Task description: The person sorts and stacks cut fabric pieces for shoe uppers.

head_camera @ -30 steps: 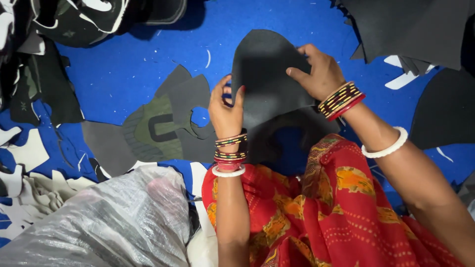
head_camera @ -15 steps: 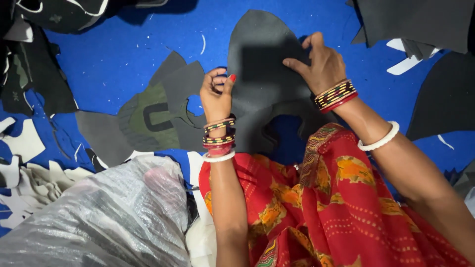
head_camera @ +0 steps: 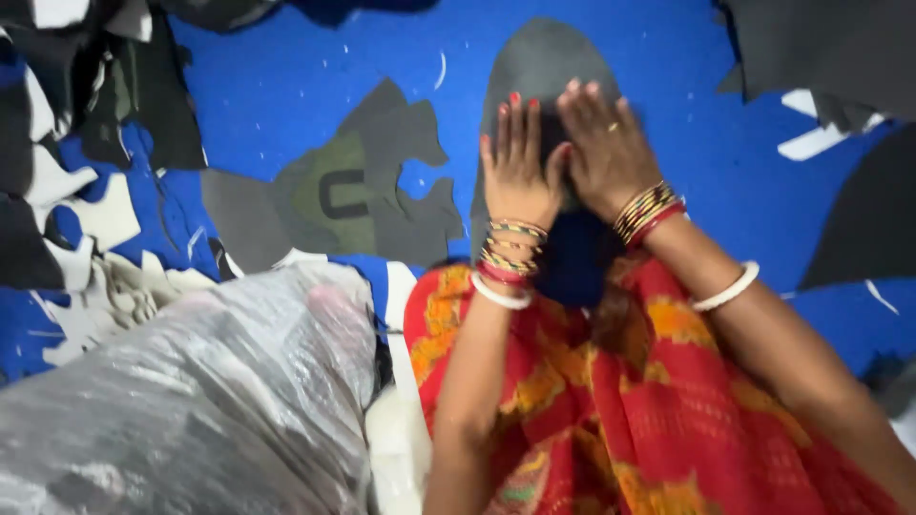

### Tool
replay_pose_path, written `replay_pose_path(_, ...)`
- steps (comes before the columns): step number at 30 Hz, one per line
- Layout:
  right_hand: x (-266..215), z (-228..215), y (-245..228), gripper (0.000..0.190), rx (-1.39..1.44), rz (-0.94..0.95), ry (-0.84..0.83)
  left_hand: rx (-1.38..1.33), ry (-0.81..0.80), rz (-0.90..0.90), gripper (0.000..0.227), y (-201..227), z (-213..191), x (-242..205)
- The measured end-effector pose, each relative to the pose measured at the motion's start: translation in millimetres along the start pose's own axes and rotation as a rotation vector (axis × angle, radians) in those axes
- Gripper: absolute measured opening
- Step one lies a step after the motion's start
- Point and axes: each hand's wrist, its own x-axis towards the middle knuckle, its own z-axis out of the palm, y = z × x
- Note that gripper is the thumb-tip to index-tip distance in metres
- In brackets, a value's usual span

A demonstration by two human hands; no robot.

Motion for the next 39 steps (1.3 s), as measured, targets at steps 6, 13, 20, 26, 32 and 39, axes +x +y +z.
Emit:
replay_pose_path(6, 8, -19, -10, 0.078, -0.219, 0.221, 0.166, 0.065, 0.022, 0.037, 0.068, -5, -2, 0)
replay_pose_path(13, 119, -11, -5, 0.059, -0.109, -0.070, 0.061, 0.146, -0.100, -0.008, 0.074, -8, 0, -4)
replay_pose_path(20, 79, 11, 37, 0.074, -0.006, 0.294, 0.116, 0.184, -0.039, -0.091, 0.076, 1, -6, 2)
replay_pose_path(26, -18, 2, 15, 0.088, -0.106, 0.442, 0.190, 0.154, -0.025, -0.082, 0.080, -5, 3, 0)
replay_pose_path(32, -36, 7, 35, 0.085, -0.089, 0.430, 0.208, -0.290, 0.029, -0.105, 0.074, -51, -25, 11)
replay_pose_path(39, -101, -11, 53, 0.068, 0.052, 0.369, 0.374, 0.084, 0.265, -1.373, 0.134, -355, 28, -79)
